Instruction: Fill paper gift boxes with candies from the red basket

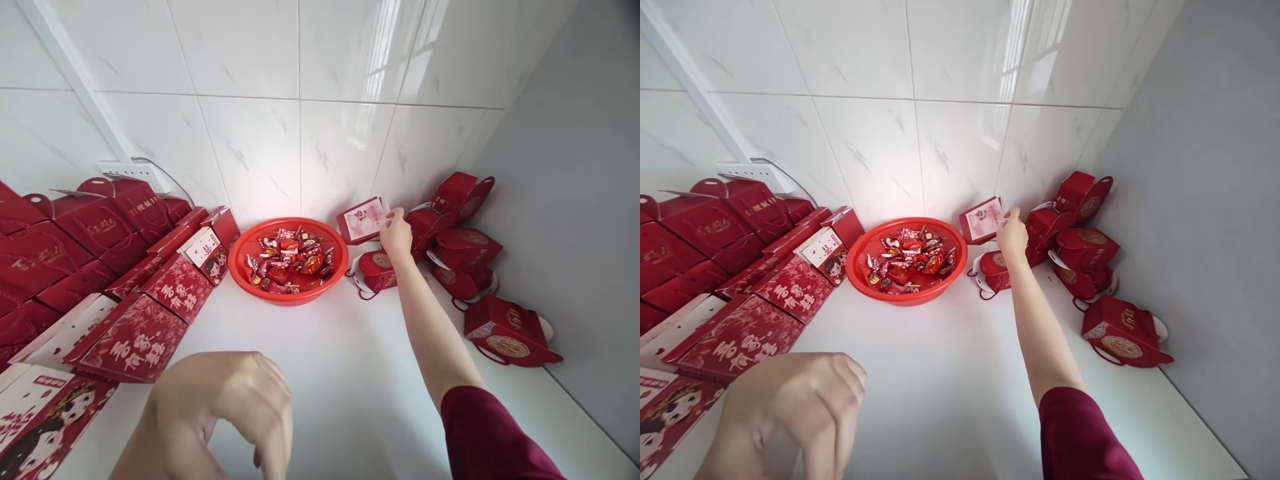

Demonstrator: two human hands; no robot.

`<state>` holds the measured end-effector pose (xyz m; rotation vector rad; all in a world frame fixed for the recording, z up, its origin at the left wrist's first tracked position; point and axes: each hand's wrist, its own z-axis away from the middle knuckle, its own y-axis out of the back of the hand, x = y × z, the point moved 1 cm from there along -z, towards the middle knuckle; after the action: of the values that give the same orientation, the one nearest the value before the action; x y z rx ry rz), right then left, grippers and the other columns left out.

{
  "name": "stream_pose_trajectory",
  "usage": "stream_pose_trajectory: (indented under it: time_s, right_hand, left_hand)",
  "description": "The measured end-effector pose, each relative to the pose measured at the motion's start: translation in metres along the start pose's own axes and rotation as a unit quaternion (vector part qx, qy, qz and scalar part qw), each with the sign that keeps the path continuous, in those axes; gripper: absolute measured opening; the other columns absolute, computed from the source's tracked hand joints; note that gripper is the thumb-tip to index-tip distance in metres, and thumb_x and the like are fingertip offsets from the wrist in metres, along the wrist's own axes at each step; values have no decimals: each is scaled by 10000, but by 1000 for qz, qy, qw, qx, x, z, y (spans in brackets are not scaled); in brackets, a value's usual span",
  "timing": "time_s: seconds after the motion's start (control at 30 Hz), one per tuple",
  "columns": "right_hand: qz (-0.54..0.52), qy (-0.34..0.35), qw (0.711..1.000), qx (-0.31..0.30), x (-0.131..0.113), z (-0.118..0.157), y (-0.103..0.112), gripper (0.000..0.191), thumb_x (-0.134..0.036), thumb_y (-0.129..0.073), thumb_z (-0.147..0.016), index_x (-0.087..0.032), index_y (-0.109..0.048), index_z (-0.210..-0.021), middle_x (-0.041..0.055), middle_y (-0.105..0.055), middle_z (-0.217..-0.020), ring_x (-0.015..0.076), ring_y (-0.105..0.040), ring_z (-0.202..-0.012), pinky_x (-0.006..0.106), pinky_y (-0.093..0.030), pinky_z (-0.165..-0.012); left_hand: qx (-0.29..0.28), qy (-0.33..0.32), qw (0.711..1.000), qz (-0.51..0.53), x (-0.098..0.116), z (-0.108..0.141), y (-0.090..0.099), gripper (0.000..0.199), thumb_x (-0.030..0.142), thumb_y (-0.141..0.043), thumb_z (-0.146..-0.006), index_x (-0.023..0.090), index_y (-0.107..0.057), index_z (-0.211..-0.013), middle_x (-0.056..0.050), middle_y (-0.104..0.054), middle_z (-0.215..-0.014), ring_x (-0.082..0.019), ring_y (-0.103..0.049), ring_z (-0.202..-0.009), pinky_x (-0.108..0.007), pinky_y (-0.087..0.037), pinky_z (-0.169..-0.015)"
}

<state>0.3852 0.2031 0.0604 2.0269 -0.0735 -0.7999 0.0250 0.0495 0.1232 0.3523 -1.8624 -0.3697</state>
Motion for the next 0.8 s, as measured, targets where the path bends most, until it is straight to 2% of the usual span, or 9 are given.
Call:
stream_pose_trajectory:
  time_s: [0.1, 0.17, 0.2, 0.27, 0.37, 0.57, 0.63, 0.7, 0.8]
  right_hand:
    - [-46, 19, 992, 119, 5, 28, 40, 291, -220, -307, -954, -190, -485, -1183, 125, -684, -973, 285, -655, -861, 393, -482, -752]
    - [-106, 67, 970, 210, 4, 54, 66, 236, -214, -349, -941, -212, -524, -1100, 91, -689, -963, 238, -647, -770, 359, -480, -719]
    - [-135, 98, 962, 217, 2, 68, 76, 211, -216, -373, -937, -217, -537, -1070, 79, -688, -955, 209, -634, -720, 334, -475, -689]
    - [-196, 160, 954, 161, -4, 93, 89, 157, -215, -424, -928, -223, -552, -1017, 49, -684, -913, 160, -597, -632, 284, -456, -620]
    - [-268, 203, 941, 47, -13, 120, 95, 86, -193, -484, -912, -223, -564, -925, 22, -681, -913, 138, -600, -683, 241, -444, -608]
    - [-266, 289, 903, -175, -27, 142, 92, 193, -72, -469, -879, -209, -604, -894, 0, -688, -873, 130, -613, -715, 230, -448, -637]
    - [-268, 330, 873, -239, -34, 149, 89, 259, -23, -449, -869, -204, -635, -874, 3, -708, -873, 136, -642, -744, 237, -471, -672]
    - [-294, 376, 826, -301, -42, 157, 81, 339, 34, -430, -847, -201, -675, -847, 13, -733, -933, 146, -682, -850, 248, -502, -766]
    - [-354, 404, 766, -352, -53, 168, 63, 369, 35, -442, -870, -201, -723, -904, 32, -744, -1044, 155, -689, -1005, 258, -516, -881]
  left_hand:
    - [33, 74, 993, -81, 4, 4, 2, 214, 416, -671, -855, 234, -664, -967, -61, -740, -794, -161, -674, -692, -269, -491, -724]
    - [59, 130, 980, -141, 6, 5, 5, 217, 403, -650, -875, 227, -679, -999, -53, -718, -810, -163, -656, -732, -271, -482, -747]
    - [73, 162, 969, -173, 6, 4, 6, 205, 387, -648, -878, 227, -684, -1003, -42, -706, -815, -158, -645, -746, -265, -477, -749]
    - [91, 232, 942, -226, 4, 3, 8, 158, 339, -636, -889, 237, -684, -1000, -17, -691, -855, -143, -633, -785, -245, -468, -766]
    - [130, 306, 909, -251, 0, 2, 12, 126, 306, -568, -934, 249, -667, -986, 14, -685, -934, -121, -628, -862, -216, -467, -801]
    - [267, 305, 863, -302, -16, -1, 22, 145, 322, -541, -951, 268, -650, -1030, 15, -639, -1080, -115, -606, -928, -209, -484, -840]
    - [297, 296, 842, -340, -22, -1, 26, 191, 320, -528, -957, 301, -664, -1090, 10, -610, -1164, -127, -598, -1010, -213, -482, -864]
    - [296, 300, 832, -361, -28, -1, 29, 249, 319, -487, -976, 340, -680, -1132, 11, -594, -1201, -138, -595, -1062, -218, -483, -874]
    - [276, 325, 822, -378, -38, 1, 31, 268, 349, -474, -977, 318, -736, -1027, 6, -613, -1164, -145, -619, -1015, -229, -490, -853]
